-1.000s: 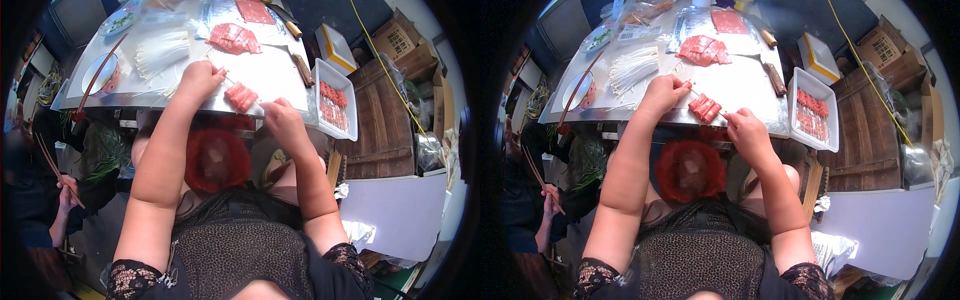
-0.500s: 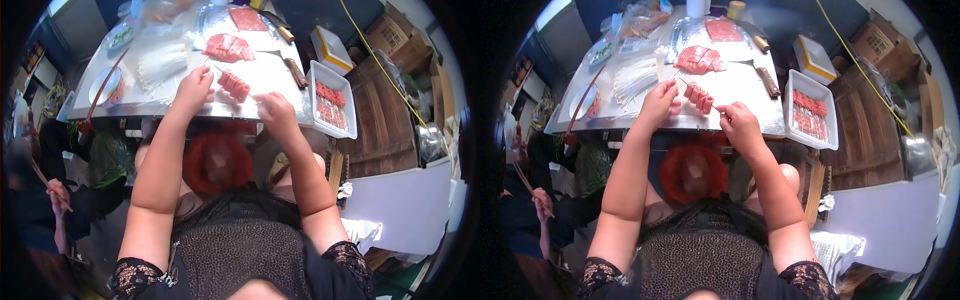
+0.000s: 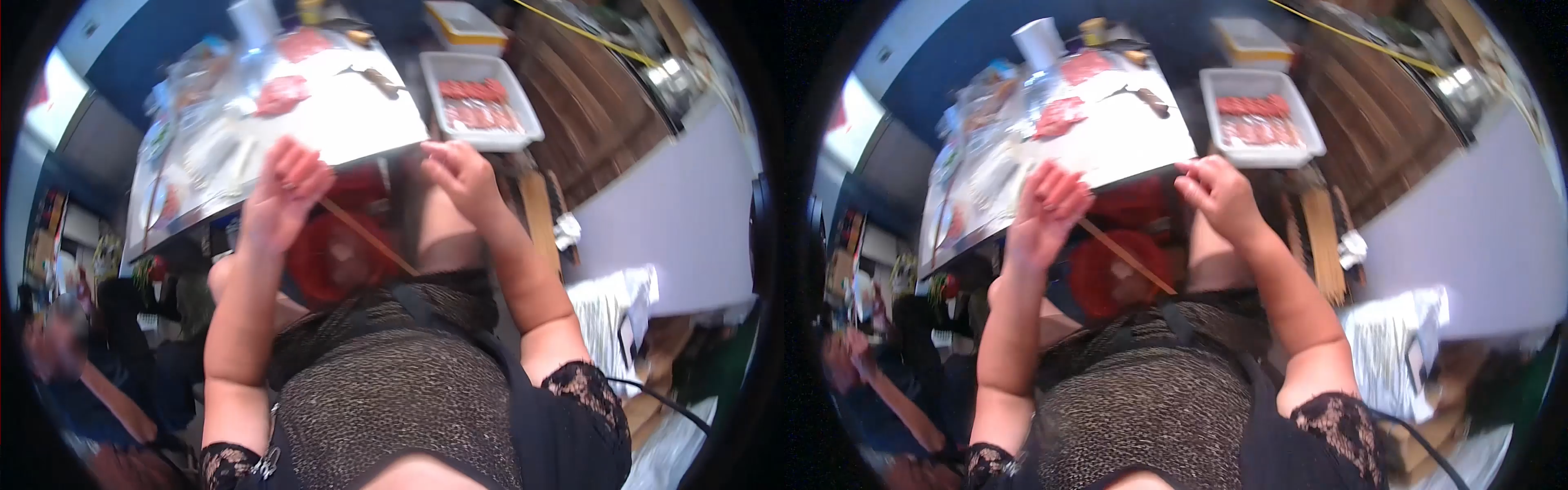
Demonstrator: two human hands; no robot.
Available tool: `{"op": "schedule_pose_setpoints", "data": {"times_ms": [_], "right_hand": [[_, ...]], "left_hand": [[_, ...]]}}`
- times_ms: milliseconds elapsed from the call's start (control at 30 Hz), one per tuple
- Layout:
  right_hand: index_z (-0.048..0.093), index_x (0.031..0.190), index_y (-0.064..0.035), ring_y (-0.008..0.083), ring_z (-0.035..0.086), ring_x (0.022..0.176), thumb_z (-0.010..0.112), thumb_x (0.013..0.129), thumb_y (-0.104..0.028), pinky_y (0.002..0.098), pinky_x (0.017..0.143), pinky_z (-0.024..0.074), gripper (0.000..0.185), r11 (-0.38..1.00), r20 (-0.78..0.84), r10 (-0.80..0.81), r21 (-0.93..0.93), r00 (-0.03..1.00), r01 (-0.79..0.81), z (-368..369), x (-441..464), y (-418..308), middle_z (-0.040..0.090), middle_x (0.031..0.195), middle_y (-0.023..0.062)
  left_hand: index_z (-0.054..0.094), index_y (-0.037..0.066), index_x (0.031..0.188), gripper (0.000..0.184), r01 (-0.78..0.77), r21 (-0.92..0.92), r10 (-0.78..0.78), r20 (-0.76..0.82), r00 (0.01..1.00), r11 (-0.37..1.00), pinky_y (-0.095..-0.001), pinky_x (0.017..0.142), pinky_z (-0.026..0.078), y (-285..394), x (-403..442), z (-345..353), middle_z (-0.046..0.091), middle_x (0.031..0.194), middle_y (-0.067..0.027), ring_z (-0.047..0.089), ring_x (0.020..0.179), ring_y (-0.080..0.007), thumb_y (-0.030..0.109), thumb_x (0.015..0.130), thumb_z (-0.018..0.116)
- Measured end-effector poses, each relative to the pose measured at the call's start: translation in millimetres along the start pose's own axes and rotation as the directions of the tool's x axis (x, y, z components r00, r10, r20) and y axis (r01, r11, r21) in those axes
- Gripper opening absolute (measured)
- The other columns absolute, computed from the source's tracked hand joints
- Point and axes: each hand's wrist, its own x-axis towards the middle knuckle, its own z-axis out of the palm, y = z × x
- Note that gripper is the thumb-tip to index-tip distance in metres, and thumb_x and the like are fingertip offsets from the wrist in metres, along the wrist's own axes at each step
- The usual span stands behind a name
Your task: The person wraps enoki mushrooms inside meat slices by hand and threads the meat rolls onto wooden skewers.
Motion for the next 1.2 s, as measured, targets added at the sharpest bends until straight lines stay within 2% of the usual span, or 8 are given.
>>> {"op": "schedule_pose_setpoints", "data": {"times_ms": [33, 67, 100, 267, 367, 600, 1000, 1200], "right_hand": [[0.071, 0.11, -0.0045, 0.0323, 0.068, 0.092, 0.069, 0.088, -0.021, 0.0392, 0.082, 0.0543, 0.027, 0.997, -0.081, 0.077, -0.026, 0.994, -0.079, -16.7, -8.5, 33.6, 0.068, 0.104, 0.0152], [0.071, 0.111, -0.0043, 0.033, 0.068, 0.093, 0.069, 0.088, -0.022, 0.0401, 0.083, 0.0542, 0.029, 0.987, -0.165, 0.144, -0.043, 0.976, -0.153, -29.9, -21.0, 76.4, 0.07, 0.105, 0.0156], [0.071, 0.11, -0.0048, 0.0334, 0.068, 0.095, 0.069, 0.086, -0.024, 0.0407, 0.085, 0.0539, 0.031, 0.953, -0.148, 0.257, -0.124, 0.955, -0.276, -44.9, -37.0, 131.1, 0.07, 0.104, 0.0162], [0.074, 0.099, -0.0075, 0.0349, 0.068, 0.096, 0.07, 0.08, -0.026, 0.0431, 0.085, 0.0543, 0.026, 0.519, -0.289, 0.693, -0.436, 0.661, -0.735, -103.1, -166.5, 281.0, 0.071, 0.102, 0.0177], [0.073, 0.097, -0.0053, 0.037, 0.068, 0.097, 0.071, 0.082, -0.026, 0.0451, 0.085, 0.0541, 0.026, 0.352, -0.29, 0.839, -0.354, 0.46, -0.866, -107.0, -204.9, 295.4, 0.071, 0.101, 0.0193], [0.073, 0.105, -0.0007, 0.0387, 0.067, 0.106, 0.064, 0.089, -0.016, 0.0463, 0.088, 0.0546, 0.024, 0.1, -0.398, 0.838, -0.56, 0.373, -0.823, -93.5, -202.1, 283.7, 0.07, 0.109, 0.0233], [0.071, 0.1, -0.0009, 0.0421, 0.066, 0.098, 0.06, 0.089, -0.03, 0.0485, 0.086, 0.0521, 0.033, 0.209, -0.385, 0.789, -0.564, 0.478, -0.799, -117.7, -216.6, 274.1, 0.069, 0.101, 0.0253], [0.066, 0.09, -0.0028, 0.0374, 0.066, 0.083, 0.06, 0.091, -0.024, 0.0456, 0.077, 0.0516, 0.022, 0.565, -0.472, 0.49, -0.468, 0.733, -0.68, -118.0, -190.2, 210.0, 0.069, 0.086, 0.0183]], "left_hand": [[0.053, 0.006, 0.126, 0.035, 0.094, -0.137, -0.029, 0.419, 0.908, 0.986, -0.0485, 0.108, 0.046, -1.5, 6.1, -36.9, 0.058, 0.102, -0.0056, 0.061, 0.107, -0.0261, 0.033, 0.103, 0.052], [0.044, 0.005, 0.141, 0.046, -0.036, 0.075, 0.048, -0.164, 0.985, 0.997, -0.0498, 0.111, 0.043, -2.2, -23.3, -10.3, 0.055, 0.133, -0.0149, 0.053, 0.127, -0.034, 0.029, 0.103, 0.053], [0.038, 0.007, 0.147, 0.05, -0.025, 0.189, 0.104, -0.419, 0.902, 0.982, -0.0504, 0.112, 0.042, -5.1, -29.7, 11.7, 0.047, 0.145, -0.0184, 0.048, 0.133, -0.0365, 0.023, 0.103, 0.053], [0.036, 0.015, 0.149, 0.051, 0.034, 0.284, 0.044, -0.262, 0.964, 0.958, -0.0508, 0.108, 0.047, -1.0, -60.5, 6.7, 0.044, 0.148, -0.0206, 0.049, 0.133, -0.036, 0.006, 0.101, 0.05], [0.038, 0.016, 0.148, 0.051, 0.035, 0.264, 0.026, -0.224, 0.974, 0.964, -0.0506, 0.106, 0.048, 0.0, -63.8, 7.0, 0.045, 0.148, -0.0209, 0.05, 0.132, -0.0364, 0.004, 0.1, 0.05], [0.043, 0.01, 0.144, 0.049, 0.066, 0.288, 0.022, -0.293, 0.956, 0.955, -0.0502, 0.1, 0.053, -13.5, -60.6, 15.0, 0.053, 0.14, -0.0203, 0.055, 0.127, -0.0361, -0.002, 0.097, 0.052], [0.044, 0.007, 0.142, 0.049, 0.068, 0.271, 0.014, -0.288, 0.957, 0.96, -0.0482, 0.093, 0.057, -27.5, -50.3, 10.3, 0.06, 0.131, -0.0203, 0.062, 0.116, -0.0356, -0.002, 0.095, 0.056], [0.032, 0.007, 0.15, 0.073, -0.004, 0.296, 0.049, -0.144, 0.988, 0.955, -0.0431, 0.102, 0.051, -34.9, -52.6, -3.6, 0.054, 0.138, -0.0175, 0.057, 0.123, -0.0324, -0.002, 0.086, 0.066]]}}
